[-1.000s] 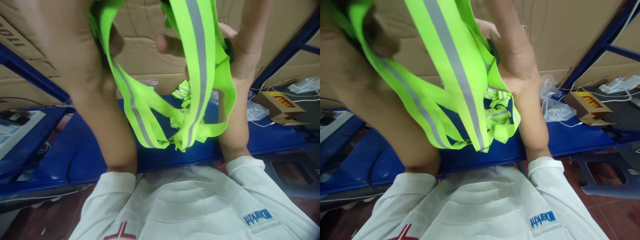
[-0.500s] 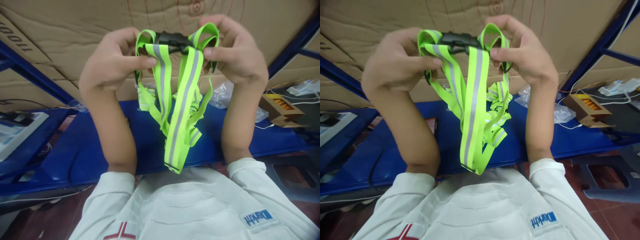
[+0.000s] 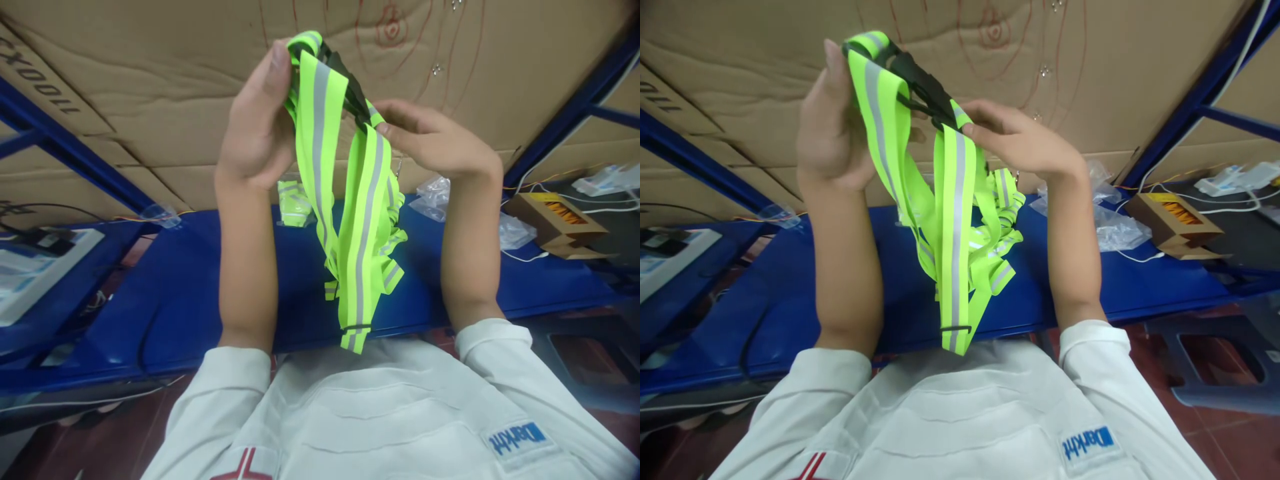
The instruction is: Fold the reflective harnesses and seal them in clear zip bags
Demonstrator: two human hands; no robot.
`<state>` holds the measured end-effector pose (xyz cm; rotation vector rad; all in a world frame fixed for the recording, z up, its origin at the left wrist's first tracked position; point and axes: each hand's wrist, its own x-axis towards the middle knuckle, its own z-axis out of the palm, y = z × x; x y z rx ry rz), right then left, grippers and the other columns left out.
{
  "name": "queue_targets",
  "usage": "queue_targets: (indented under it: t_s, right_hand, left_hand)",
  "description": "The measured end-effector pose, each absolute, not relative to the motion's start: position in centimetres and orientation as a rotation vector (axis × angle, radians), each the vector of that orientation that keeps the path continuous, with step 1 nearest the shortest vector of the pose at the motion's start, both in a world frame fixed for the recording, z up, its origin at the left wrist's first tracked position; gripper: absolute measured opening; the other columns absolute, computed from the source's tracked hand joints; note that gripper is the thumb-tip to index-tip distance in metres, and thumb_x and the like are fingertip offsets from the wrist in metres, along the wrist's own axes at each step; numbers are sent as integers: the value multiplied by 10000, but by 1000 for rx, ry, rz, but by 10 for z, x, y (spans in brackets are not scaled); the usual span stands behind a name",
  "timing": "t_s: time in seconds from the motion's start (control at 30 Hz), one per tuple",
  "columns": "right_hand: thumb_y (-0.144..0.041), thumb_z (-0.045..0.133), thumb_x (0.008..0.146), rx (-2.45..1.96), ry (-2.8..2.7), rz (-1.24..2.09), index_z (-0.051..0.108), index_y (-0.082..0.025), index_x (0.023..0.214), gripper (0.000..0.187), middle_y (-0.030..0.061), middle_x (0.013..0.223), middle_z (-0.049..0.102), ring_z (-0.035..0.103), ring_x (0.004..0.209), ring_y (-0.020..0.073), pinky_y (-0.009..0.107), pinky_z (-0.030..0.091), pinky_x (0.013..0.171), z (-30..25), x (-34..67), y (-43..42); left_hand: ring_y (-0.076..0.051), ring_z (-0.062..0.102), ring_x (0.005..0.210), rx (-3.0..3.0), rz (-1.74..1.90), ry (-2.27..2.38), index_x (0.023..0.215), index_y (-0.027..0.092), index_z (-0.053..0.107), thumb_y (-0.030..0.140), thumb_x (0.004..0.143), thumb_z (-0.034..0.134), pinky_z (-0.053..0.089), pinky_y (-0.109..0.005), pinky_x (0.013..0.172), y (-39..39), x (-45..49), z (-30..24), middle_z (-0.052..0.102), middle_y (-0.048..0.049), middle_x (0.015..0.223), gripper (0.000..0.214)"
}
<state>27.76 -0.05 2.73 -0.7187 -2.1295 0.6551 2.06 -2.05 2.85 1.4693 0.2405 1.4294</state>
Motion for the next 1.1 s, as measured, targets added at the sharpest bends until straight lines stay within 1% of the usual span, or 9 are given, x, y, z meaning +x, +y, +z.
queue_targets:
  t_s: [0.1,0.17,0.27,0.43,0.6,0.7,0.8,0.93,1.1]
  right_hand:
    - [-589,793,916,-672,-2160,569,770,-408,1179,320,-18,1514,727,538,1576,303,439,398,1381,36,272,-17]
    - [-572,792,923,-667,-2073,574,770,-436,1227,334,-32,1560,699,539,1593,305,450,431,1373,39,269,-24]
    - [-597,753,962,-669,-1970,579,775,-498,1239,295,-62,1550,703,568,1582,306,462,473,1351,39,269,-30]
    - [-595,807,908,-718,-2115,359,576,-343,1578,752,-40,1798,446,330,1744,272,439,267,1477,33,256,-36]
    - [-205,767,878,-935,-1975,279,718,-258,1273,401,43,1405,773,722,1357,321,464,564,1232,32,240,-33]
    - [-105,680,901,-1043,-1859,168,786,-208,1159,298,73,1269,824,769,1240,318,454,588,1152,33,243,-24]
    - [-64,676,884,-1062,-1780,76,824,-157,1183,346,91,1233,837,774,1217,329,470,588,1121,32,248,-18]
    - [-32,684,857,-1077,-1752,48,822,-145,1187,375,88,1232,835,771,1220,325,458,581,1110,33,253,-14]
    - [-49,685,821,-1012,-1671,13,707,-145,1270,460,136,1405,754,707,1283,327,498,530,1186,33,255,-12]
  left_hand:
    - [-226,662,936,1480,1544,270,1035,231,805,363,1200,497,624,-321,908,-19,24,27,754,-63,1013,374]
    - [-197,650,862,1471,1685,286,1018,242,808,323,1188,566,602,-299,813,-17,30,27,732,-32,969,306]
    - [-170,689,997,1428,1860,338,1045,243,800,222,1198,537,590,-247,891,-19,40,30,723,-12,999,304]
    - [-209,731,1032,1455,1785,498,1137,274,768,436,1203,565,616,-287,920,-30,49,32,745,-31,1013,267]
    - [-319,721,1306,1634,1646,581,1132,300,855,768,1059,670,597,-419,1176,-23,40,25,816,-52,1212,508]
    - [-311,599,1564,1810,1555,730,1357,283,824,583,1173,575,428,-485,1399,-17,34,23,748,-15,1508,431]
    - [-311,488,1668,1993,1505,764,1515,205,715,515,1185,583,365,-509,1437,-18,34,23,635,-47,1668,472]
    - [-306,662,1492,2054,1447,684,1415,225,717,415,975,913,541,-396,1280,-26,39,24,747,-80,1518,518]
    - [-270,763,1211,1742,1508,601,1194,248,768,253,903,955,599,-359,1067,-33,57,15,830,-41,1236,346]
